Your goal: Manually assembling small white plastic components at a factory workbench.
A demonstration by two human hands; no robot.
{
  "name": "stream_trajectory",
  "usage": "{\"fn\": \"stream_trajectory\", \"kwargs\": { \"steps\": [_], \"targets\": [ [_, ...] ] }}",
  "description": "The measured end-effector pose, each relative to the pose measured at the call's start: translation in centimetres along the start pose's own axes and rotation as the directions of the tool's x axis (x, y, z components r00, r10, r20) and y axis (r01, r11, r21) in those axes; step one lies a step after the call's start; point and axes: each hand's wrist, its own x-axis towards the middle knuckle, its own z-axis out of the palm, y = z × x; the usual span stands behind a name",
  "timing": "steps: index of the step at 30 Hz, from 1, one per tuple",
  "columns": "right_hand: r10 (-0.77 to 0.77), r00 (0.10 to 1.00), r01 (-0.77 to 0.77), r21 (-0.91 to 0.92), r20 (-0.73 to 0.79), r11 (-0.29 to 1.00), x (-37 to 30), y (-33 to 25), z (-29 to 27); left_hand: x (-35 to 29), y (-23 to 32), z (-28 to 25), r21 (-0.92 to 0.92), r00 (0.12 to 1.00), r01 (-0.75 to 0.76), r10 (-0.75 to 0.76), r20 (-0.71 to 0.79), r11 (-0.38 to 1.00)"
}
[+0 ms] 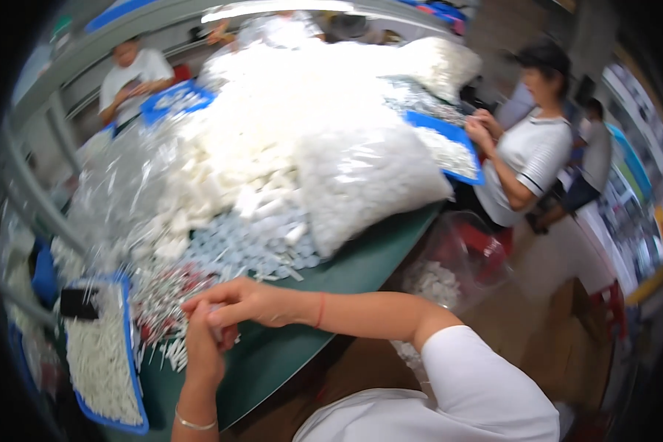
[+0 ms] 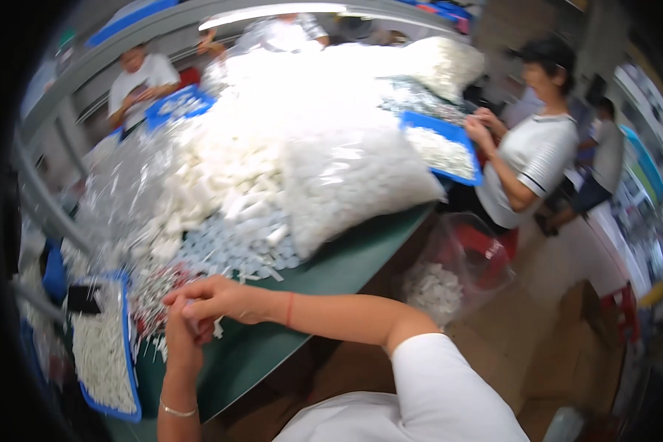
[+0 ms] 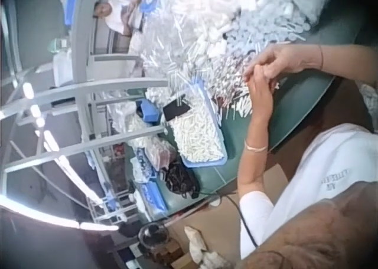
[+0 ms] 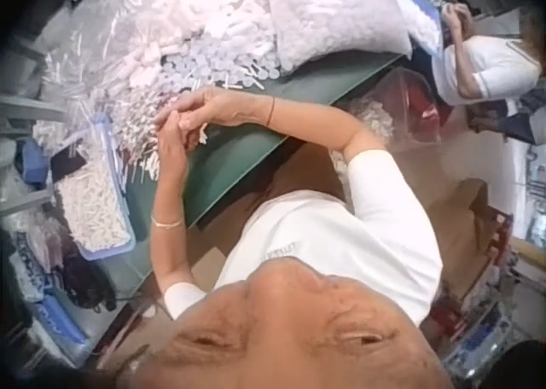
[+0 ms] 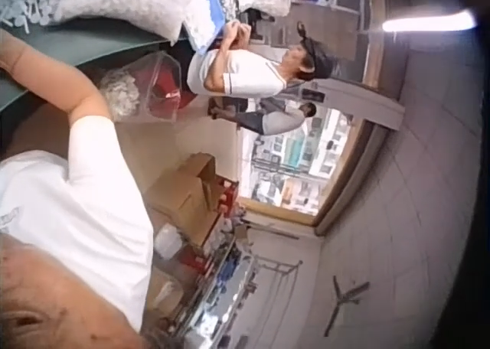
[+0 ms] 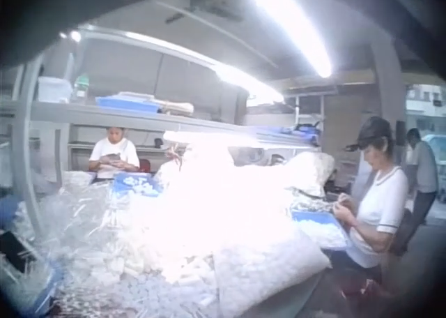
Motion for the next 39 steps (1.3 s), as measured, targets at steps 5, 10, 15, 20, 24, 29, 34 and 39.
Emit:
{"fn": "stream_trajectory", "kwargs": {
  "steps": [5,10,15,20,24,29,34,39],
  "targets": [
    [-0.298,0.936,0.235,-0.298,-0.187,0.925,-4.6,0.9,1.1,-1.7,-0.2,4.2,-0.256,0.971,-0.204,0.228,0.066,0.945],
    [-0.499,0.723,0.157,-0.59,-0.478,0.792,-11.8,3.5,4.9,-4.0,-3.7,5.8,-0.297,0.897,-0.383,0.429,0.106,0.875],
    [-0.367,0.773,-0.021,-0.599,-0.517,0.801,-16.9,6.6,6.0,-6.8,-8.4,10.1,-0.328,0.956,-0.128,0.205,0.212,0.936],
    [-0.078,0.715,-0.307,-0.413,-0.695,0.857,-21.5,8.4,6.1,-8.4,-10.9,10.3,-0.201,0.996,0.088,-0.081,0.044,0.976],
    [-0.152,0.629,-0.305,-0.422,-0.763,0.854,-22.7,10.9,6.3,-8.4,-13.5,10.6,-0.398,0.955,0.296,-0.276,0.107,0.868],
    [-0.328,0.546,-0.428,-0.593,-0.771,0.682,-20.2,10.1,6.1,-8.4,-14.4,10.0,-0.51,0.932,0.363,-0.312,0.186,0.78],
    [-0.403,0.566,-0.417,-0.672,-0.719,0.612,-18.4,10.3,5.2,-8.2,-13.9,9.5,-0.46,0.927,0.367,-0.277,0.252,0.809],
    [-0.402,0.518,-0.437,-0.637,-0.755,0.635,-17.5,10.3,5.6,-8.3,-13.6,10.0,-0.495,0.922,0.384,-0.296,0.249,0.78]
  ]
}}
